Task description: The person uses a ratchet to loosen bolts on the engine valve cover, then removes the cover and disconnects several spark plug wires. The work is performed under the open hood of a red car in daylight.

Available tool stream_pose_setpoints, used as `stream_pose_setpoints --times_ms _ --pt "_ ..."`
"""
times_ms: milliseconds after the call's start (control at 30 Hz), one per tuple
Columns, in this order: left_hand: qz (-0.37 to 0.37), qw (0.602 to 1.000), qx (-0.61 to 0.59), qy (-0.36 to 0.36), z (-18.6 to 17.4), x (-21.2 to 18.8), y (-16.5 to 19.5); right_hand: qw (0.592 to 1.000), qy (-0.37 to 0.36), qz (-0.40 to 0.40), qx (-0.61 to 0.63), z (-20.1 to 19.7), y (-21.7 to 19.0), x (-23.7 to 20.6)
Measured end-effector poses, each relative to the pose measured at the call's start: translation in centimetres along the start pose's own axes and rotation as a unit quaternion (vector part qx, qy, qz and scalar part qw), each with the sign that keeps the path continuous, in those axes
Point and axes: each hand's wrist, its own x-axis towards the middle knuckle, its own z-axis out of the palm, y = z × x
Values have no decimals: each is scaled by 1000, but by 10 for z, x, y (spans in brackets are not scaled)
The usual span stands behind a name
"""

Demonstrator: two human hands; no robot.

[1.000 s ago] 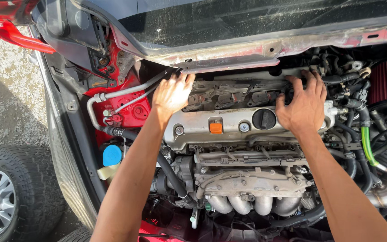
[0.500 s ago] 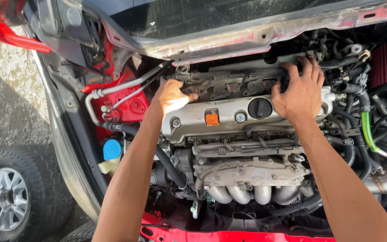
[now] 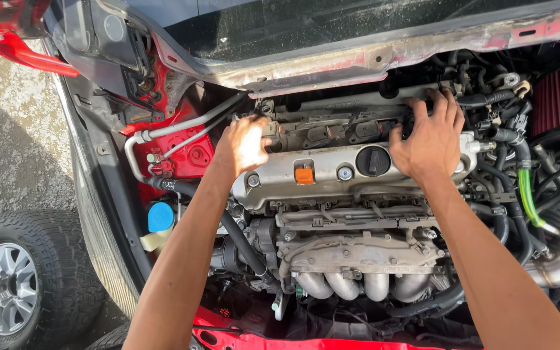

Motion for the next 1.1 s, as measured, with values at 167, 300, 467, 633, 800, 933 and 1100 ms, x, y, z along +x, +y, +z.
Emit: stream_pose_setpoints --times_ms 167,300,467,633,800,933,1100 --pt "6 987 -130 99 -4 -11 4 1000 8 -8 4 -3 -2 0" --pt "4 966 -203 157 5 -19 7 1000 3 -2 11 -3 -3 -1" --pt "29 919 -249 305 30 -19 13 1000 10 -4 0 -1 0 0" --pt "73 873 -266 403 49 -15 19 1000 3 -5 -1 -1 1 -1" --pt "21 867 -289 405 50 -13 27 1000 3 -7 -2 0 1 -1" --pt "3 861 -297 413 44 -10 35 1000 4 -6 1 -2 0 -1" --pt "-14 861 -280 425 41 -7 38 1000 11 -10 12 -4 -2 -1"
